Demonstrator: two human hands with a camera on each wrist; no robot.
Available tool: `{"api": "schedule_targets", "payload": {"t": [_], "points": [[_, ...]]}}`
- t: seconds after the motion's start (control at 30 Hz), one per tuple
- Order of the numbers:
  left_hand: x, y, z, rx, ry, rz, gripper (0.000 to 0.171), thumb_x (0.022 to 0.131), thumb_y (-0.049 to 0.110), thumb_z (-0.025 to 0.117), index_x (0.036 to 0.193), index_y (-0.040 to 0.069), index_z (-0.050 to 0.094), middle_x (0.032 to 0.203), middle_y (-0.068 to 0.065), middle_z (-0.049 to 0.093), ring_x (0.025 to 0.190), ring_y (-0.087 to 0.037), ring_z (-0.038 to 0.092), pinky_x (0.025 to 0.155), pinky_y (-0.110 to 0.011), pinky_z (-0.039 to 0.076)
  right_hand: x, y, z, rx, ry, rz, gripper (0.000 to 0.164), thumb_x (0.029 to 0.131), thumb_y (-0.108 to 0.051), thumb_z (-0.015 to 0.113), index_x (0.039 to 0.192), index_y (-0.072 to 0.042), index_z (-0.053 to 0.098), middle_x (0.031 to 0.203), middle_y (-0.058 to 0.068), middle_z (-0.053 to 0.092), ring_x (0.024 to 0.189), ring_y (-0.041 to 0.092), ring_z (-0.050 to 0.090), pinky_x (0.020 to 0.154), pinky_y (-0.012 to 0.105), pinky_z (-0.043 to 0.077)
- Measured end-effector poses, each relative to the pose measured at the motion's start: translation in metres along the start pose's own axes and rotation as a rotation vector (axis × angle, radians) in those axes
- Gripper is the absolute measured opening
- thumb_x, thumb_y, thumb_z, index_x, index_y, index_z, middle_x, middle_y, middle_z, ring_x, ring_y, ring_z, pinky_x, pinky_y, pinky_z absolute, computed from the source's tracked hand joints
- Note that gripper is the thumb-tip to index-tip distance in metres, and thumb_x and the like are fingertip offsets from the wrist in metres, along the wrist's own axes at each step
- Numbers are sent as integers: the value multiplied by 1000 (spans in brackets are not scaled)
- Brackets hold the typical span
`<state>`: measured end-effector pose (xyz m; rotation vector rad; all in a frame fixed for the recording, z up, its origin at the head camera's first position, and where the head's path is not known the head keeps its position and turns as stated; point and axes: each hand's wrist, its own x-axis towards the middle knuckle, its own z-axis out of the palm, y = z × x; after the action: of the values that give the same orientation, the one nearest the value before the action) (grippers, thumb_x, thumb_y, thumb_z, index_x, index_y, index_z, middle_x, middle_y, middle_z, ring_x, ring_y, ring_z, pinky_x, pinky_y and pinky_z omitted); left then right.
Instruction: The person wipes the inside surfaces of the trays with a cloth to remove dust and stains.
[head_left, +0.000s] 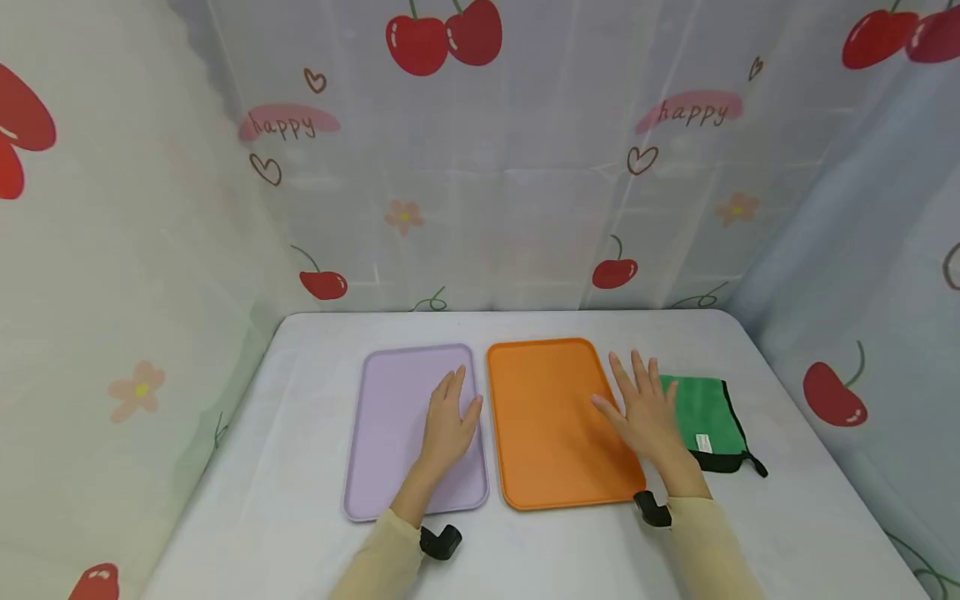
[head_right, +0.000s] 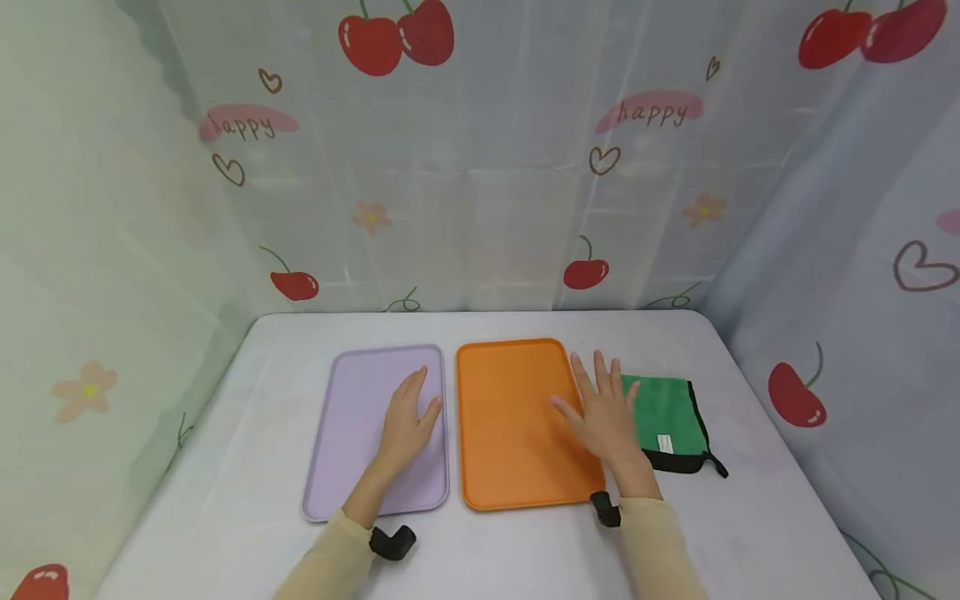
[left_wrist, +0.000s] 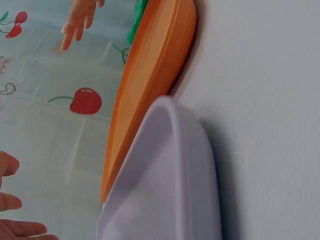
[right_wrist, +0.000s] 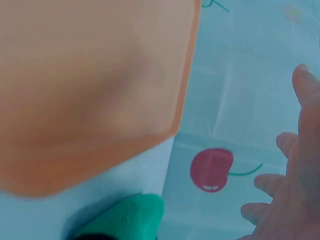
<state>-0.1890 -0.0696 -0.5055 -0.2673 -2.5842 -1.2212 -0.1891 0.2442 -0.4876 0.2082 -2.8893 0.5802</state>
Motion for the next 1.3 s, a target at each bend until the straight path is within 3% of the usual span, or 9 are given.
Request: {"api": "schedule_targets", "payload": {"t": [0.17, 0.3, 0.47, 0.8, 0.9, 1.07, 1.13, 1.3], "points": [[1, 10, 18, -163, 0, -27, 54, 97, 17, 57, 145, -2, 40, 146, -27, 42, 137, -44, 38, 112, -59, 33, 2, 21, -5, 37, 40, 55, 79, 97, -52, 52, 157, -15, 17, 159, 30, 10, 144, 56, 2, 101, 84, 2], [-4, 16, 31, -303, -11, -99, 54, 98, 14, 54, 147, -1, 37, 147, -25, 42, 135, -45, 41, 110, -56, 37, 4, 42, -7, 42, 27, 139, 83, 97, -58, 46, 158, -15, 11, 159, 33, 4, 142, 59, -3, 98, 86, -3], [-13, 20, 45, -385, -16, -161, 53, 100, 14, 51, 148, -3, 35, 148, -27, 40, 132, -48, 43, 106, -56, 42, 6, 70, -10, 75, -13, 252, 88, 96, -64, 40, 158, -15, 3, 158, 34, -6, 140, 61, -12, 94, 87, -9], [-18, 26, 63, -346, -15, -261, 55, 97, 13, 53, 147, -2, 37, 149, -25, 41, 139, -43, 36, 114, -57, 31, 0, 102, -7, 96, -137, 410, 102, 89, -74, 39, 157, -11, -3, 152, 40, -18, 130, 71, -18, 85, 90, -12], [-18, 27, 70, -347, 11, -256, 55, 96, 10, 53, 147, -3, 36, 148, -26, 40, 138, -44, 36, 114, -58, 31, -2, 108, -1, 94, -172, 440, 105, 88, -75, 40, 156, -11, -6, 150, 41, -24, 128, 73, -18, 87, 90, -9], [-18, 27, 83, -237, 118, -201, 52, 93, 0, 54, 143, -6, 41, 141, -27, 46, 132, -44, 43, 111, -56, 36, -4, 110, 6, 89, -167, 454, 109, 85, -76, 45, 156, -12, -7, 147, 42, -28, 131, 73, -9, 93, 88, -1], [-19, 27, 88, -184, 154, -180, 51, 91, -4, 54, 141, -6, 44, 138, -26, 49, 130, -43, 45, 109, -55, 39, -5, 109, 8, 94, -155, 466, 111, 84, -77, 47, 157, -12, -8, 147, 42, -29, 131, 72, -6, 94, 86, 2], [-22, 28, 98, -157, 208, -172, 53, 85, -13, 53, 137, -4, 49, 139, -29, 45, 130, -45, 42, 107, -57, 39, -5, 103, 12, 84, -122, 481, 113, 83, -76, 49, 157, -11, -6, 146, 46, -23, 131, 72, -1, 95, 83, 7]]}}
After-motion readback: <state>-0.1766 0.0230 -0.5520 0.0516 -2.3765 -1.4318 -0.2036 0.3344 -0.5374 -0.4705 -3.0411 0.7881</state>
